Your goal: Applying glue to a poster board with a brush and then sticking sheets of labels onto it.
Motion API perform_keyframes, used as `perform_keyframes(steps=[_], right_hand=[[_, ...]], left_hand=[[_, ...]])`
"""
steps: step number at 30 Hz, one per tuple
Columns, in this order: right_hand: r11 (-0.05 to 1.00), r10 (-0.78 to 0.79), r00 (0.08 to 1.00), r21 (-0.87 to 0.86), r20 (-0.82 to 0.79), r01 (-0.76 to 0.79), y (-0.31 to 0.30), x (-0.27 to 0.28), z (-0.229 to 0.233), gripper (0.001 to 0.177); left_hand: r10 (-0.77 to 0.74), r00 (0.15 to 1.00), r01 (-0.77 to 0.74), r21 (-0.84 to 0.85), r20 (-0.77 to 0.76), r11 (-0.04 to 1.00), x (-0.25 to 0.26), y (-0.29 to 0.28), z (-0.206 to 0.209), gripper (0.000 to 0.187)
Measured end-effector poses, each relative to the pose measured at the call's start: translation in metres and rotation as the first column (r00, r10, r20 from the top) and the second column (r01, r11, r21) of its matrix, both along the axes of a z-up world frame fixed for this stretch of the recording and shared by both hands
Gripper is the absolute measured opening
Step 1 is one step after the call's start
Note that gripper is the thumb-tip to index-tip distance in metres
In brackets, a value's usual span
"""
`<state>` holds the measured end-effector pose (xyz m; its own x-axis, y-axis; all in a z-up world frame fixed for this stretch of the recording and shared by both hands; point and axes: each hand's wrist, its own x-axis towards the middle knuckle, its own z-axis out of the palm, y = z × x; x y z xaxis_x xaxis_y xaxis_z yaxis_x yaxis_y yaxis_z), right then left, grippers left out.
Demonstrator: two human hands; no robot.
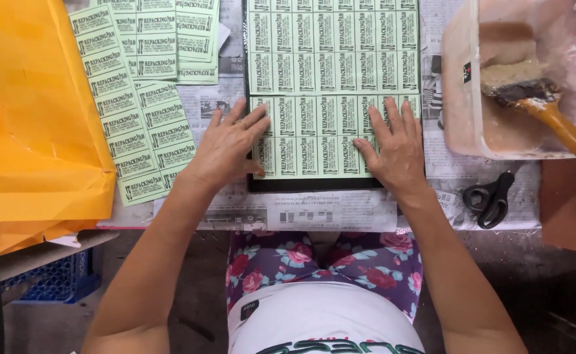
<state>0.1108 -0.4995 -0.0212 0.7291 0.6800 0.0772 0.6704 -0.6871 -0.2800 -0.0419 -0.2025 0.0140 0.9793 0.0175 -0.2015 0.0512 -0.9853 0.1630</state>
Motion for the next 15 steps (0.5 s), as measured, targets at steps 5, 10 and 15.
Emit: perform_keyframes(steps=[5, 10, 15], right_hand=[[0.998, 0.035, 0.993, 0.049, 0.117, -0.041, 0.024, -0.012, -0.012, 0.067], [0.967, 0.193, 0.968, 0.139, 0.159, -0.216, 0.072, -0.05, -0.017, 0.061], [0.954, 0.282, 0.959, 0.095, 0.027, -0.283, 0.03, -0.017, -0.013, 0.071]], left_hand=[[-0.056, 0.998, 0.056, 0.047, -0.001, 0.997, -0.005, 0.005, 0.004, 0.105], [-0.047, 0.999, 0.05, 0.123, -0.026, 0.991, 0.0, -0.004, 0.014, 0.106], [-0.033, 0.998, 0.039, 0.118, -0.051, 0.992, -0.003, -0.004, 0.013, 0.106]])
